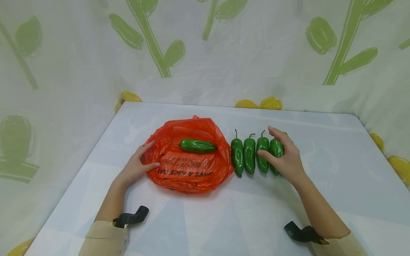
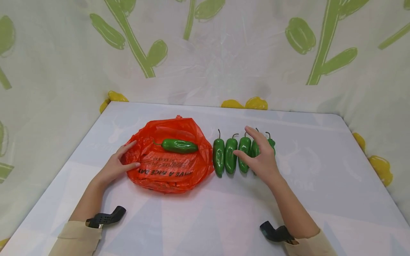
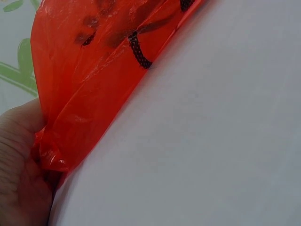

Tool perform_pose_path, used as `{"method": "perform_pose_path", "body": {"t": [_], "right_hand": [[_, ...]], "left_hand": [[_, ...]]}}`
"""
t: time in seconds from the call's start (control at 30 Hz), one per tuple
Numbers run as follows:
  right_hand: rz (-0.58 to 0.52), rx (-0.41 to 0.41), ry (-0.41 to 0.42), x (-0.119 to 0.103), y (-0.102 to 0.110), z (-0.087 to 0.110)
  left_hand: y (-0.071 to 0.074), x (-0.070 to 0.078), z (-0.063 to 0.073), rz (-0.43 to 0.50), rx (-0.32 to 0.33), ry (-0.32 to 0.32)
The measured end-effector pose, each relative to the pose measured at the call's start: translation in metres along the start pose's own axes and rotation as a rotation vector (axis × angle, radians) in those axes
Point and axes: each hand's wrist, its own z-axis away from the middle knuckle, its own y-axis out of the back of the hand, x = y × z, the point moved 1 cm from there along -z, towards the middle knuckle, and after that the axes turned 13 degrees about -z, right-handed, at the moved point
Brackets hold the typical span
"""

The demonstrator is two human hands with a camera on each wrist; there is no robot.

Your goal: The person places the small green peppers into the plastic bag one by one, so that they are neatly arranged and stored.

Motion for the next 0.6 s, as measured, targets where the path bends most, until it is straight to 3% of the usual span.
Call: {"method": "perform_pose_path", "body": {"t": [0.27, 0.6], "right_hand": [[0.026, 0.06, -0.06, 0.009, 0.015, 0.009], [0.085, 0.108, -0.072, 0.026, 0.027, 0.014]], "left_hand": [[0.001, 0.0, 0.002, 0.0, -0.001, 0.004], [0.001, 0.001, 0.001, 0.0, -0.003, 0.001]]}}
